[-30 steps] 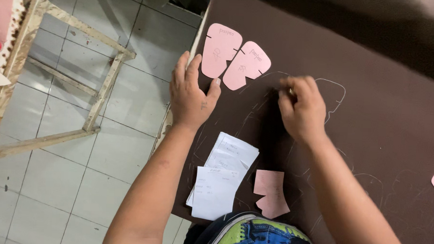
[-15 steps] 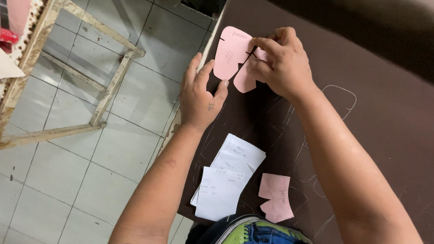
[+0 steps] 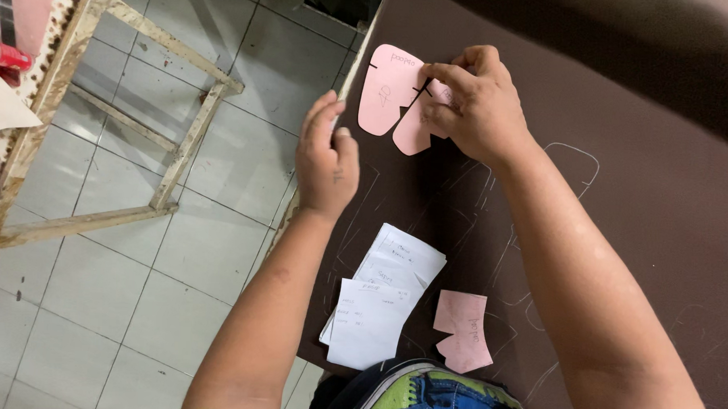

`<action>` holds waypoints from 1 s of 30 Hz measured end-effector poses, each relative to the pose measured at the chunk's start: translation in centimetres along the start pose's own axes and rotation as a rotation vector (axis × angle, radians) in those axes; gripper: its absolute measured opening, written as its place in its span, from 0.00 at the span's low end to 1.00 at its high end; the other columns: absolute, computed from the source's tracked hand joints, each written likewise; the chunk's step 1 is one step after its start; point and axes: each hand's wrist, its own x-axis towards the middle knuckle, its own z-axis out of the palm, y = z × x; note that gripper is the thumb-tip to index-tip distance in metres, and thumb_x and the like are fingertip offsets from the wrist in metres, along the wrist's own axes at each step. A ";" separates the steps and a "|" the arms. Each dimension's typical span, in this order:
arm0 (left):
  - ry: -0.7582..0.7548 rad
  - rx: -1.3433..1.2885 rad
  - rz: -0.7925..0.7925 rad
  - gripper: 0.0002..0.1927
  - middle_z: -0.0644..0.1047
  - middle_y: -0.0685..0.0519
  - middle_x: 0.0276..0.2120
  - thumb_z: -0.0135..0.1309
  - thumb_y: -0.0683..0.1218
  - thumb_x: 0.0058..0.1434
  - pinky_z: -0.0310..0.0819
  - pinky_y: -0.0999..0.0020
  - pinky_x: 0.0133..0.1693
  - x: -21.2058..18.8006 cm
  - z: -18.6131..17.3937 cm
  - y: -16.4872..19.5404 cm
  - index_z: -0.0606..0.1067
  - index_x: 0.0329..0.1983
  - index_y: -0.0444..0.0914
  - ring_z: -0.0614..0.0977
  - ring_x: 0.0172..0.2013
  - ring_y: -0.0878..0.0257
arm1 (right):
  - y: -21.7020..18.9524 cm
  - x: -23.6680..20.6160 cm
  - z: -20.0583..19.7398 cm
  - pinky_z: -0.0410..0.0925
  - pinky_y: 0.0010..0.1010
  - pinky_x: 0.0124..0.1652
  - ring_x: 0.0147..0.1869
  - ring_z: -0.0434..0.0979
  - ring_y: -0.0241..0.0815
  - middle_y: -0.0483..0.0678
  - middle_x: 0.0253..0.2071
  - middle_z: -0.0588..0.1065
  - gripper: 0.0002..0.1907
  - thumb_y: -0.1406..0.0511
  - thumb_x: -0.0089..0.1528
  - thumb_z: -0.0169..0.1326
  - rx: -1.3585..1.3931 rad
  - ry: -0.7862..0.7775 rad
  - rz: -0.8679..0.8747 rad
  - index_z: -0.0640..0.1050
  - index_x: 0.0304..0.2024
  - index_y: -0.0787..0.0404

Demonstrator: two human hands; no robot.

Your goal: The person places pink paper shoe pattern pieces on a large brown pattern board and traces around each piece with a pen, drawing outlines onto the board. They reposition each pattern piece, hold it steady with one hand, and trace its outline before moving to the next piece.

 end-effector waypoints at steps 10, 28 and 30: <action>0.009 0.030 0.031 0.14 0.74 0.42 0.59 0.53 0.37 0.62 0.75 0.57 0.60 -0.1 -0.4 0.7 0.76 0.52 0.32 0.78 0.59 0.48 | 0.4 -0.1 0.1 0.72 0.41 0.55 0.60 0.71 0.53 0.53 0.58 0.67 0.26 0.61 0.57 0.68 -0.082 0.000 -0.019 0.81 0.58 0.49; -0.118 0.234 0.076 0.20 0.65 0.41 0.65 0.64 0.52 0.63 0.67 0.50 0.62 0.3 -0.1 2.2 0.78 0.55 0.40 0.69 0.63 0.43 | 0.6 1.0 0.2 0.71 0.42 0.51 0.57 0.73 0.54 0.56 0.55 0.68 0.17 0.60 0.58 0.67 -0.067 -0.025 0.042 0.84 0.50 0.49; -0.124 0.251 0.060 0.19 0.65 0.42 0.65 0.64 0.54 0.64 0.68 0.50 0.62 0.6 -0.2 2.5 0.80 0.54 0.41 0.69 0.63 0.44 | 0.5 1.8 0.9 0.71 0.42 0.53 0.57 0.75 0.52 0.51 0.52 0.72 0.16 0.62 0.60 0.66 -0.172 0.081 -0.033 0.84 0.52 0.52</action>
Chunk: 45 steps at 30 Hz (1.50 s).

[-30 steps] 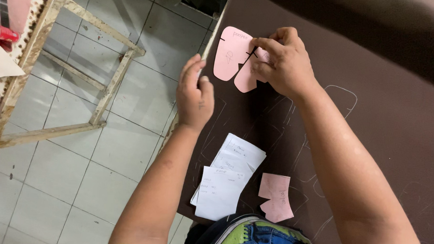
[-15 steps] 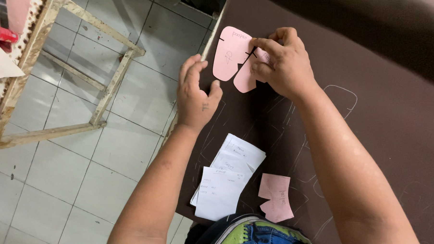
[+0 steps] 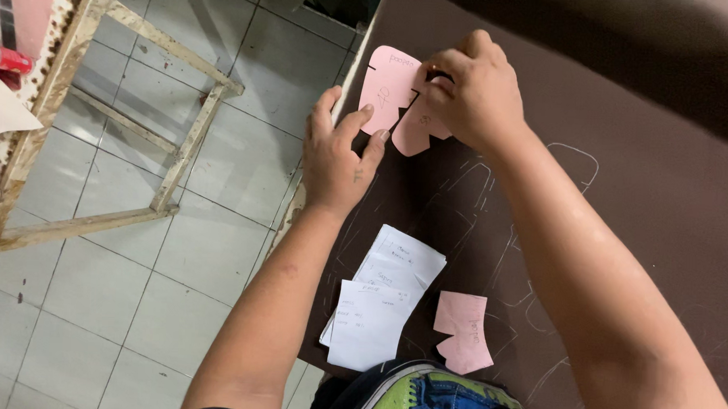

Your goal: The person places pink paper shoe pattern pieces on a large brown pattern board and traces around each piece with a pen, drawing outlines onto the board. They reposition each pattern piece, hold it steady with one hand, and trace its outline before moving to the next piece.

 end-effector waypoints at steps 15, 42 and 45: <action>0.154 -0.360 -0.001 0.24 0.64 0.41 0.69 0.61 0.52 0.69 0.66 0.51 0.69 -0.1 -0.8 -0.3 0.72 0.61 0.35 0.67 0.69 0.45 | -3.9 2.8 -2.1 0.73 0.26 0.42 0.42 0.77 0.33 0.43 0.37 0.78 0.06 0.70 0.65 0.61 0.766 -0.126 0.157 0.76 0.42 0.62; 0.106 0.204 -0.173 0.32 0.72 0.47 0.53 0.64 0.49 0.58 0.67 0.49 0.57 -2.5 -1.9 0.5 0.68 0.64 0.38 0.74 0.53 0.49 | -1.4 -1.1 -0.5 0.71 0.42 0.53 0.58 0.74 0.54 0.53 0.54 0.71 0.20 0.63 0.60 0.65 0.015 0.009 -0.194 0.82 0.56 0.55; 0.105 0.091 -0.123 0.32 0.66 0.43 0.59 0.63 0.47 0.56 0.57 0.43 0.61 -2.6 -1.6 -0.3 0.70 0.64 0.37 0.67 0.60 0.42 | -1.8 -0.9 -0.1 0.70 0.42 0.54 0.57 0.73 0.54 0.53 0.53 0.72 0.22 0.63 0.60 0.65 -0.001 0.023 -0.225 0.81 0.57 0.56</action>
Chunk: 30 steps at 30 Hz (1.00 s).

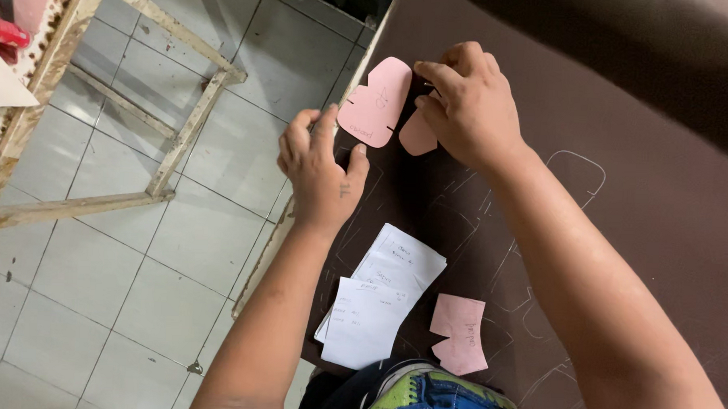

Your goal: The person places pink paper shoe pattern pieces on a large brown pattern board and traces around each piece with a pen, drawing outlines onto the board. They reposition each pattern piece, hold it steady with one hand, and trace its outline before moving to the next piece.

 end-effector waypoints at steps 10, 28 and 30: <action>0.016 -0.063 0.060 0.27 0.67 0.45 0.61 0.63 0.48 0.59 0.59 0.45 0.66 0.0 0.9 -0.8 0.73 0.61 0.38 0.68 0.62 0.44 | 1.4 0.2 0.5 0.70 0.41 0.56 0.59 0.73 0.54 0.53 0.55 0.73 0.21 0.66 0.64 0.61 0.002 0.022 0.016 0.81 0.61 0.56; 0.005 -0.019 0.045 0.28 0.68 0.46 0.60 0.67 0.52 0.57 0.62 0.47 0.64 0.3 1.4 0.0 0.74 0.59 0.42 0.69 0.61 0.44 | 0.6 -0.7 -2.9 0.71 0.42 0.43 0.47 0.76 0.55 0.58 0.44 0.75 0.28 0.58 0.47 0.76 0.019 -0.222 0.517 0.77 0.40 0.64; -0.006 -0.017 0.033 0.27 0.68 0.47 0.60 0.67 0.52 0.57 0.62 0.46 0.64 0.3 1.3 0.1 0.74 0.58 0.42 0.69 0.61 0.44 | 1.1 -0.7 -3.6 0.71 0.39 0.44 0.45 0.80 0.49 0.55 0.41 0.79 0.22 0.59 0.53 0.70 0.175 -0.271 0.660 0.76 0.43 0.63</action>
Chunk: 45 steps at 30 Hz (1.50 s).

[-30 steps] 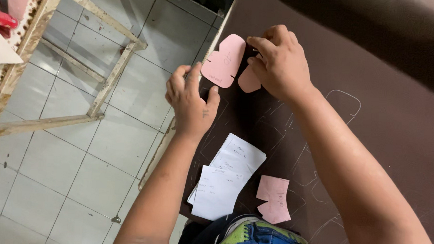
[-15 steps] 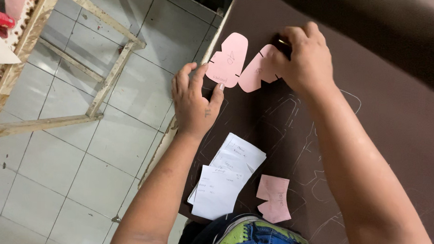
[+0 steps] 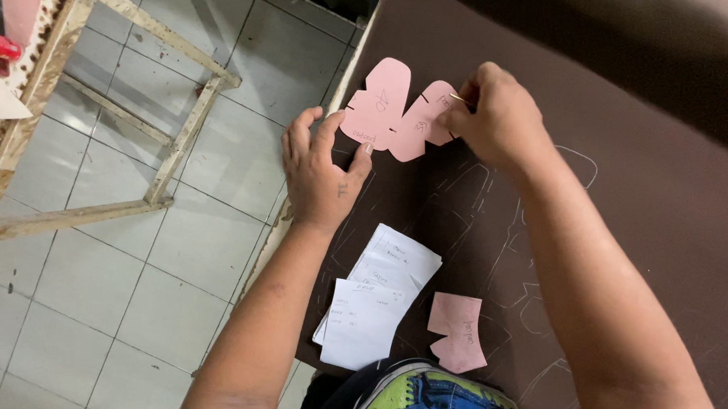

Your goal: The person places pink paper shoe pattern pieces on a large brown pattern board and traces around each piece with a pen, drawing outlines onto the board. They reposition each pattern piece, hold it steady with one hand, and trace its outline before moving to the next piece.

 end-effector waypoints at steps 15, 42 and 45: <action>-0.009 0.035 -0.004 0.27 0.68 0.46 0.60 0.65 0.55 0.57 0.65 0.47 0.63 0.1 0.0 -0.3 0.75 0.57 0.41 0.69 0.61 0.44 | 1.5 3.1 0.3 0.72 0.37 0.44 0.45 0.80 0.48 0.53 0.44 0.78 0.10 0.64 0.66 0.62 0.044 0.147 -0.218 0.80 0.48 0.62; -0.035 0.028 -0.002 0.26 0.68 0.46 0.60 0.63 0.55 0.62 0.68 0.50 0.62 0.0 0.0 -0.1 0.73 0.61 0.41 0.70 0.61 0.45 | 2.5 2.1 1.7 0.72 0.36 0.43 0.43 0.77 0.47 0.49 0.40 0.73 0.10 0.69 0.63 0.63 -0.015 0.210 -0.352 0.84 0.47 0.58; -0.047 0.042 -0.021 0.26 0.69 0.46 0.60 0.63 0.55 0.62 0.68 0.50 0.60 0.1 0.1 0.0 0.74 0.60 0.41 0.70 0.60 0.45 | 2.7 2.2 1.7 0.72 0.36 0.43 0.43 0.77 0.47 0.50 0.40 0.73 0.10 0.69 0.63 0.63 -0.002 0.214 -0.370 0.84 0.47 0.59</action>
